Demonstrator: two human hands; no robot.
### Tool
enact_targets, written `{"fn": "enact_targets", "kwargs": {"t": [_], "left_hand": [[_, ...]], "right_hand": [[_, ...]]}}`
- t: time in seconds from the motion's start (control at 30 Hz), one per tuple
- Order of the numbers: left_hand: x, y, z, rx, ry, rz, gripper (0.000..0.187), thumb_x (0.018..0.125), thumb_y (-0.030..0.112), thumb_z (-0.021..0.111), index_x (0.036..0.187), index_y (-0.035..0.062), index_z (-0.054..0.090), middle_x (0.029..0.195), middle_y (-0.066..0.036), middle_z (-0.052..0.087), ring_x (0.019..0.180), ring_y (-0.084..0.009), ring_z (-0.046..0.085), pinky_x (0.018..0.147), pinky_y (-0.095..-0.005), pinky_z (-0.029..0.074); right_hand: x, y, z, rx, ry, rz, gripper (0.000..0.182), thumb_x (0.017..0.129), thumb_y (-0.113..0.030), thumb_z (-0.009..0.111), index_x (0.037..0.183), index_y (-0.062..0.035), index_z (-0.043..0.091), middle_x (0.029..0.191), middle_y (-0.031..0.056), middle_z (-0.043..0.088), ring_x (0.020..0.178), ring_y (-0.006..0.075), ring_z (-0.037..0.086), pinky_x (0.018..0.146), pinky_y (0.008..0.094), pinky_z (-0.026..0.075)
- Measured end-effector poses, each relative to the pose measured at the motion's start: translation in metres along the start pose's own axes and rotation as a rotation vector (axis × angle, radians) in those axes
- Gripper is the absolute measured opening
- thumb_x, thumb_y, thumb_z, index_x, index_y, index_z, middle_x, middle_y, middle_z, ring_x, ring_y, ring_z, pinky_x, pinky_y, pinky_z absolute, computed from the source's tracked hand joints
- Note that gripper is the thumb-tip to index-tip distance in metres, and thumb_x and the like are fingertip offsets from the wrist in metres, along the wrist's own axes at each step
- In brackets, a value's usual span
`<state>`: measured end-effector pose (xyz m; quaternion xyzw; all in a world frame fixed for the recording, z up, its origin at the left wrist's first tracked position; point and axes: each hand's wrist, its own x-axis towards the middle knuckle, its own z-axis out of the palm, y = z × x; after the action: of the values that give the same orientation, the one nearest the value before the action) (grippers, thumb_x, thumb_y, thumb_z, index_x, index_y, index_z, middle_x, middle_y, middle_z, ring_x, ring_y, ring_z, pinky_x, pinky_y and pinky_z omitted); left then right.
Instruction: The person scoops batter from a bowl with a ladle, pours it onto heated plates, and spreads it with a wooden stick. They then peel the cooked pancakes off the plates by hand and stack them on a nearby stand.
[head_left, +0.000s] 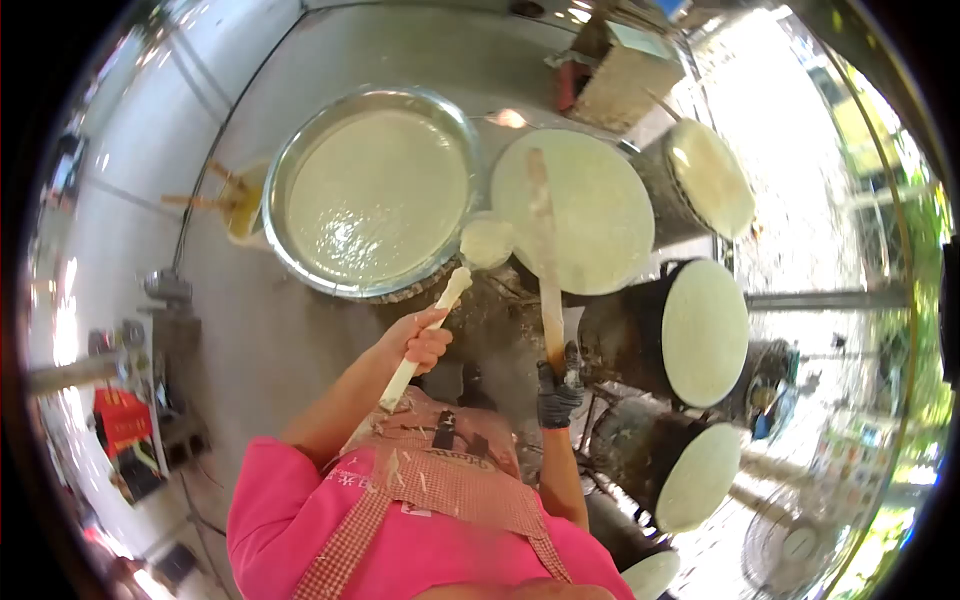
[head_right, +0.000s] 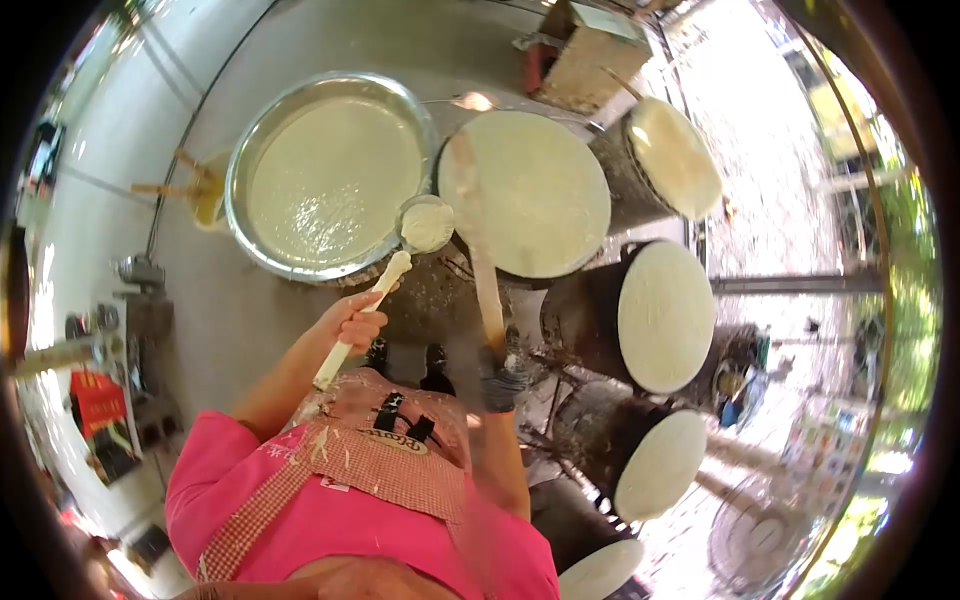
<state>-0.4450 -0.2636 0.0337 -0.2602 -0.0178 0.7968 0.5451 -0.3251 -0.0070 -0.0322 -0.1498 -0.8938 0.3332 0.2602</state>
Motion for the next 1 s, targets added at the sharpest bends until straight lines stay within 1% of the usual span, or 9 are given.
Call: {"fn": "enact_targets", "kwargs": {"t": [0.03, 0.17, 0.2, 0.3, 0.33, 0.4, 0.53, 0.7, 1.0], "left_hand": [[-0.01, 0.0, -0.003, 0.029, -0.038, 0.028, 0.028, 0.091, 0.022, 0.036, 0.118, 0.0259, 0.041, 0.052, 0.001, 0.03, 0.034, -0.006, 0.028, 0.027, -0.0191, 0.025], [-0.058, -0.038, -0.026, 0.073, -0.048, 0.227, 0.032, 0.09, 0.022, 0.037, 0.12, 0.0331, 0.037, 0.051, 0.001, 0.03, 0.033, -0.0051, 0.026, 0.025, -0.0179, 0.022], [-0.069, -0.051, -0.034, 0.099, -0.007, 0.308, 0.033, 0.09, 0.022, 0.038, 0.121, 0.0333, 0.036, 0.051, 0.001, 0.03, 0.033, -0.0052, 0.026, 0.025, -0.018, 0.022], [-0.097, -0.086, -0.066, -0.025, 0.079, 0.495, 0.038, 0.091, 0.021, 0.036, 0.126, 0.033, 0.03, 0.052, 0.0, 0.031, 0.034, -0.0067, 0.027, 0.027, -0.0195, 0.024], [-0.105, -0.1, -0.078, -0.106, 0.099, 0.537, 0.04, 0.091, 0.021, 0.036, 0.128, 0.0328, 0.028, 0.053, -0.001, 0.032, 0.035, -0.0074, 0.028, 0.027, -0.0202, 0.025], [-0.117, -0.123, -0.098, -0.232, 0.083, 0.608, 0.04, 0.091, 0.021, 0.036, 0.129, 0.0328, 0.028, 0.053, -0.001, 0.033, 0.034, -0.0076, 0.028, 0.027, -0.0205, 0.025], [-0.136, -0.148, -0.117, -0.428, 0.074, 0.703, 0.038, 0.091, 0.021, 0.033, 0.127, 0.0327, 0.031, 0.054, -0.002, 0.034, 0.036, -0.0082, 0.031, 0.03, -0.0212, 0.03], [-0.146, -0.149, -0.131, -0.589, 0.068, 0.75, 0.036, 0.091, 0.021, 0.033, 0.126, 0.0316, 0.032, 0.055, -0.002, 0.035, 0.038, -0.0085, 0.034, 0.032, -0.0217, 0.034], [-0.155, -0.119, -0.121, -0.488, 0.173, 0.682, 0.04, 0.089, 0.02, 0.038, 0.126, 0.0341, 0.03, 0.053, -0.001, 0.033, 0.036, -0.0078, 0.031, 0.029, -0.0206, 0.03]], "right_hand": [[0.005, 0.0, 0.002, 0.139, 0.035, -0.025, 0.04, 0.072, -0.008, 0.063, 0.11, -0.001, 0.053, 0.082, 0.0114, 0.062, 0.067, 0.0198, 0.057, 0.062, 0.0333, 0.045], [-0.03, 0.134, 0.017, -0.129, -0.618, 0.309, 0.018, 0.072, -0.006, 0.06, 0.09, -0.0022, 0.058, 0.075, 0.0108, 0.06, 0.065, 0.0222, 0.056, 0.059, 0.0361, 0.045], [-0.022, 0.145, 0.017, -0.665, -0.85, 0.066, 0.016, 0.073, -0.014, 0.055, 0.084, -0.0026, 0.057, 0.074, 0.0132, 0.06, 0.066, 0.0287, 0.058, 0.059, 0.038, 0.046], [-0.008, 0.204, 0.05, -0.567, -1.084, -0.259, 0.022, 0.07, -0.02, 0.053, 0.083, -0.0044, 0.059, 0.075, 0.0147, 0.06, 0.069, 0.0313, 0.058, 0.057, 0.0398, 0.046], [0.004, 0.204, 0.066, -0.552, -1.064, -0.739, 0.024, 0.069, -0.025, 0.054, 0.082, -0.0069, 0.06, 0.075, 0.0137, 0.06, 0.072, 0.0279, 0.058, 0.058, 0.0396, 0.046], [0.028, 0.198, 0.121, -0.633, -1.228, -0.643, 0.02, 0.071, -0.024, 0.05, 0.078, -0.0096, 0.062, 0.075, 0.012, 0.06, 0.075, 0.0263, 0.058, 0.06, 0.0397, 0.046], [0.043, 0.215, 0.243, -0.909, -1.252, -0.979, 0.015, 0.073, -0.02, 0.05, 0.069, -0.0118, 0.062, 0.076, 0.0102, 0.061, 0.075, 0.0252, 0.059, 0.06, 0.038, 0.047], [0.06, 0.214, 0.301, -0.955, -1.474, -0.845, 0.016, 0.074, -0.022, 0.049, 0.071, -0.0113, 0.061, 0.076, 0.0113, 0.06, 0.075, 0.026, 0.059, 0.061, 0.0383, 0.046], [0.06, 0.208, 0.303, -0.901, -1.439, -0.696, 0.019, 0.076, -0.025, 0.048, 0.075, -0.0103, 0.06, 0.076, 0.0131, 0.06, 0.074, 0.0274, 0.059, 0.062, 0.039, 0.046]]}}
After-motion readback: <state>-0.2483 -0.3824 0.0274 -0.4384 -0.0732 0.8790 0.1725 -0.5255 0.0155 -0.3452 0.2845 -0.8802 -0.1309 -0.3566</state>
